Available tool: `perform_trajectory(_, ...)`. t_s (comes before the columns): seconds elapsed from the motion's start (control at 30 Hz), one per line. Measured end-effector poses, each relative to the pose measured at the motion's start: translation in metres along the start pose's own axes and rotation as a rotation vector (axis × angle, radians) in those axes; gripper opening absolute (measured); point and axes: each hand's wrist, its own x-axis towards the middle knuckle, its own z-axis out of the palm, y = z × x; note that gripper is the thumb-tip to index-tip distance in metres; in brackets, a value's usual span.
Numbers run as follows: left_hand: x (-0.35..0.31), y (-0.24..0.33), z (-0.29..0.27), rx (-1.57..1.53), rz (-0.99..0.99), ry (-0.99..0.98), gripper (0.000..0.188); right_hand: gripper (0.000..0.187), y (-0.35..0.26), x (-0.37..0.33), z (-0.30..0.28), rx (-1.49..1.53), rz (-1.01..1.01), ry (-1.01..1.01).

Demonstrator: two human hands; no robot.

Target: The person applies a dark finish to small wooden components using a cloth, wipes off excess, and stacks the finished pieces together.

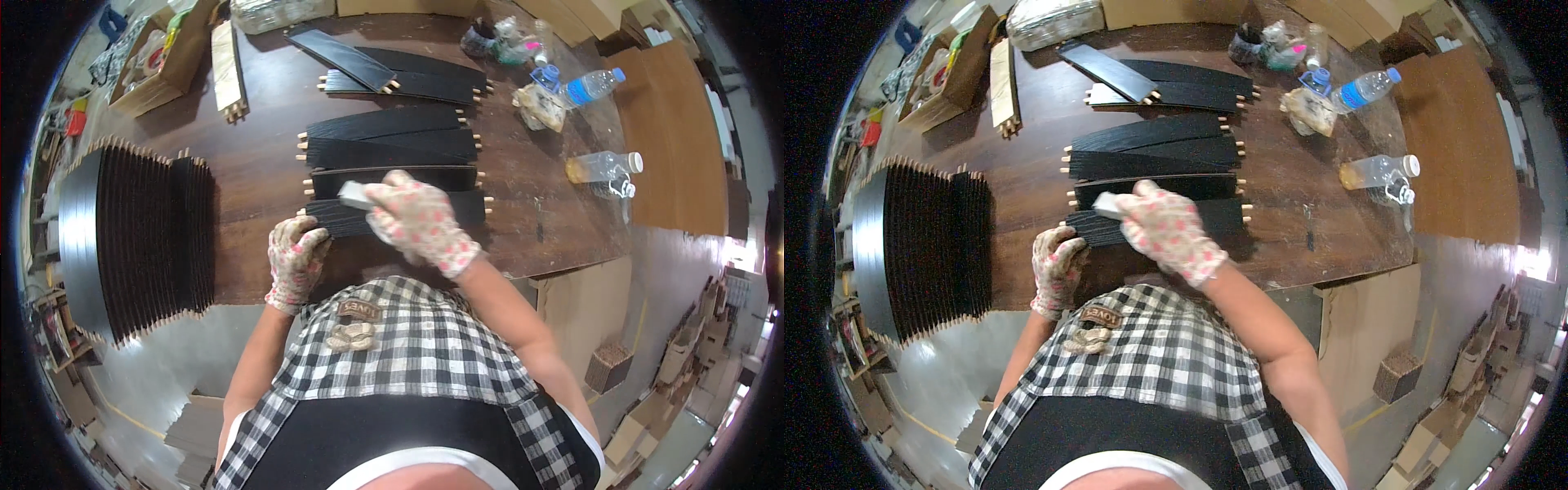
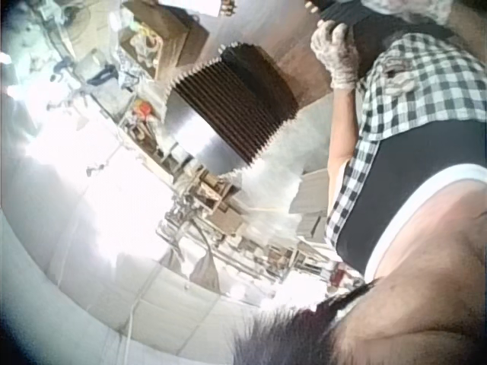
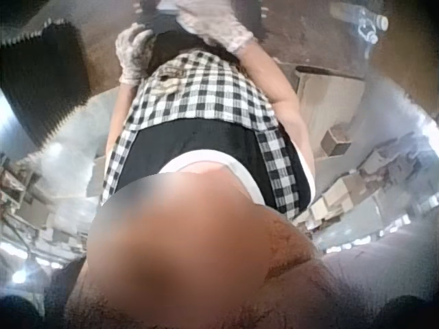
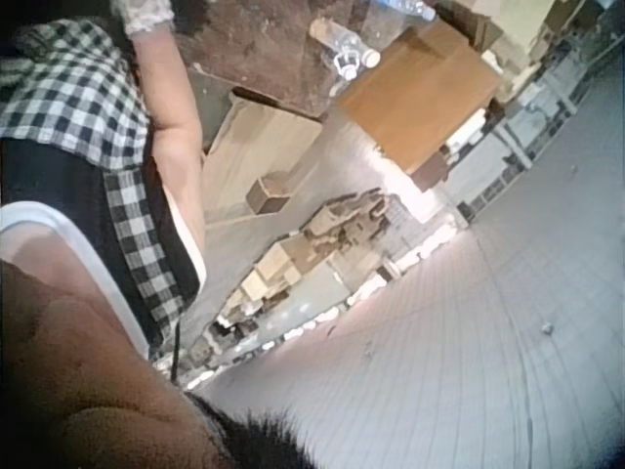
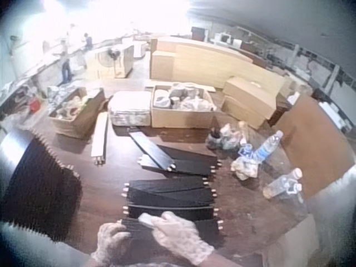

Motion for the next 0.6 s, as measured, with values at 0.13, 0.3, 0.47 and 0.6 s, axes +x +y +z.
perform_trajectory(0.13,0.008,0.003,-0.007,0.031,-0.008,-0.028,0.028,0.024,0.066,-0.069,-0.063,-0.131,0.329,0.062)
perform_trajectory(0.3,0.041,0.023,-0.015,0.079,0.0,-0.147,0.058,0.028,0.097,-0.122,-0.096,0.11,0.762,0.418)
perform_trajectory(0.47,0.057,0.036,0.01,0.086,0.057,-0.365,0.069,0.033,0.071,-0.148,-0.017,0.015,0.343,0.53)
perform_trajectory(0.6,0.053,0.031,0.019,0.079,0.081,-0.376,0.069,0.033,0.065,-0.191,0.02,0.097,0.535,0.577)
